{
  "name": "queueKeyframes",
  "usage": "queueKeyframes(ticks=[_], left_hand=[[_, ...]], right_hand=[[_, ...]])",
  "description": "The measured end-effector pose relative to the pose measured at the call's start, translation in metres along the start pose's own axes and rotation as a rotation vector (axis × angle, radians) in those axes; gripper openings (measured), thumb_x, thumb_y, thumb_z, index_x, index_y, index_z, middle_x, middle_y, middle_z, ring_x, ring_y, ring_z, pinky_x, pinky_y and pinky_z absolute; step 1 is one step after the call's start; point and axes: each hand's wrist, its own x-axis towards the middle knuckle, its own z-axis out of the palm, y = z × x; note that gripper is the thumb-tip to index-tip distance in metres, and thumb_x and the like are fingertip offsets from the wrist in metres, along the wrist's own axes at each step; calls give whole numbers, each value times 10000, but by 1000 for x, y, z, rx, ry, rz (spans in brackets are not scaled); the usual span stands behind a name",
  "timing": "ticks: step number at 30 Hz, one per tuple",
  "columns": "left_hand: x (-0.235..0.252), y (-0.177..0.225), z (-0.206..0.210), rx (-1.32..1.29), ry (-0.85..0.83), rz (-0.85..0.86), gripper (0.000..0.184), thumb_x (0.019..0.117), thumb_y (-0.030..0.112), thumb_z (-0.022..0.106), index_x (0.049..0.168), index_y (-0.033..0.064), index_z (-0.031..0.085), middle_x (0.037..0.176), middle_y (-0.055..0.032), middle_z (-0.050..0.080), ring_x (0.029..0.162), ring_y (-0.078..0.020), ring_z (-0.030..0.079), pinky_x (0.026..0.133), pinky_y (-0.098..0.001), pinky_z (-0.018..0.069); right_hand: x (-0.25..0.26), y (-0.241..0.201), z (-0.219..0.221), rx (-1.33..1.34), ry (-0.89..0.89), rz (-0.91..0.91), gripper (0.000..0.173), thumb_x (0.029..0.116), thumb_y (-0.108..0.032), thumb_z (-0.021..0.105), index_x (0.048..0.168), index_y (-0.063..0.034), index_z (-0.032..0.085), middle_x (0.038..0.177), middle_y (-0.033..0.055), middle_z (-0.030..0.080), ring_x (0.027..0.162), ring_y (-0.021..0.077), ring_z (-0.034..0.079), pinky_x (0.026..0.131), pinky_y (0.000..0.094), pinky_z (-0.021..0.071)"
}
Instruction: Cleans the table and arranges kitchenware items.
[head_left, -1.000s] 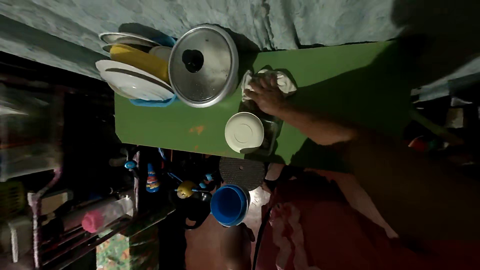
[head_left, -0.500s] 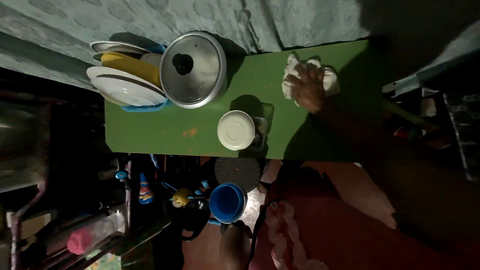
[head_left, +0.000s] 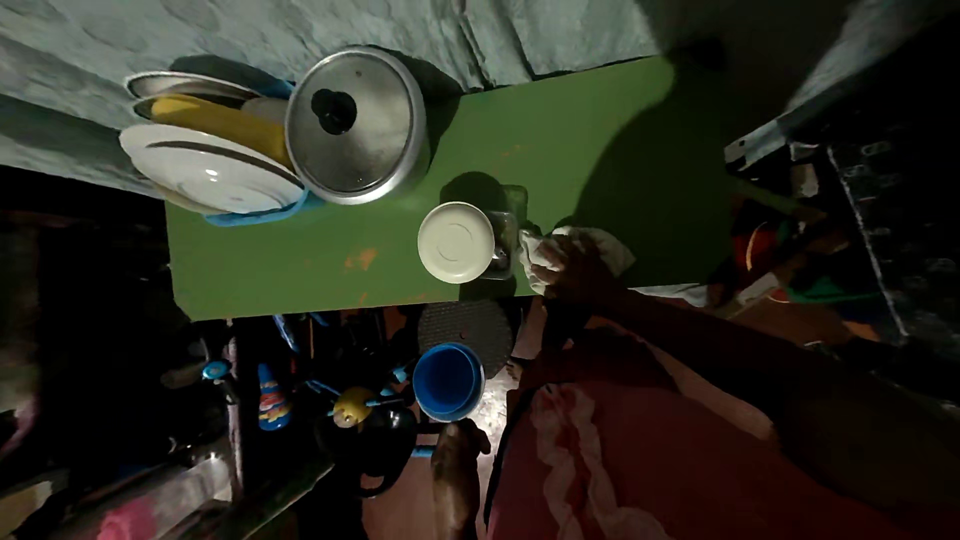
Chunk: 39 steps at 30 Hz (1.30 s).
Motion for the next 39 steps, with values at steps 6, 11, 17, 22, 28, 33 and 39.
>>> queueKeyframes(ticks=[6, 11, 17, 22, 28, 33, 39], left_hand=[[-3, 4, -3, 11, 40, -6, 341, 1033, 405, 492, 824, 224, 692, 703, 60, 664, 626, -52, 632, 644, -229, 557], [-7, 10, 5, -8, 88, -33, 342, 1044, 397, 475, 872, 222, 713, 733, 52, 684, 639, -65, 645, 653, -243, 566], [-3, 16, 21, 25, 59, -13, 354, 995, 543, 554, 880, 266, 742, 748, 77, 699, 657, -40, 653, 658, -224, 561], [-4, 17, 38, 34, 71, -12, 368, 988, 566, 543, 896, 277, 751, 779, 79, 716, 660, -42, 661, 644, -225, 565], [-8, 20, 55, 19, 53, -10, 335, 1028, 458, 521, 870, 270, 749, 765, 78, 725, 677, -30, 674, 653, -203, 559], [-13, 20, 61, 40, 70, -25, 414, 1072, 308, 383, 831, 227, 709, 762, 77, 732, 685, -11, 677, 648, -177, 549], [-13, 12, 39, 63, 16, -38, 361, 1009, 516, 521, 904, 235, 723, 749, 58, 702, 661, -61, 659, 650, -243, 560]], right_hand=[[11, 45, -28, -70, 182, 8, 408, 1064, -346, 490, 1447, -249, 593, 1594, 136, 441, 1508, 450, 302, 1183, 746, 151], [61, 74, -57, -124, 226, 64, 418, 1019, -277, 543, 1431, -315, 602, 1581, 138, 453, 1478, 477, 334, 1153, 770, 186], [118, 121, -64, -151, 480, 39, 399, 1040, -329, 492, 1420, -327, 613, 1567, 121, 486, 1464, 472, 376, 1124, 797, 190], [154, 142, -92, -156, 382, 114, 426, 1051, -312, 470, 1468, -335, 559, 1618, 110, 414, 1515, 459, 283, 1133, 813, 117], [143, 185, -112, -214, 377, 92, 418, 1065, -217, 424, 1445, -277, 587, 1567, 144, 471, 1464, 454, 373, 1166, 757, 153], [89, 238, -121, -202, 579, 200, 391, 1052, -272, 462, 1402, -242, 632, 1524, 170, 520, 1460, 489, 369, 1162, 752, 180], [41, 209, -137, -89, 422, 650, 450, 1057, -354, 475, 1462, -176, 559, 1566, 241, 425, 1468, 507, 319, 1139, 752, 230]])
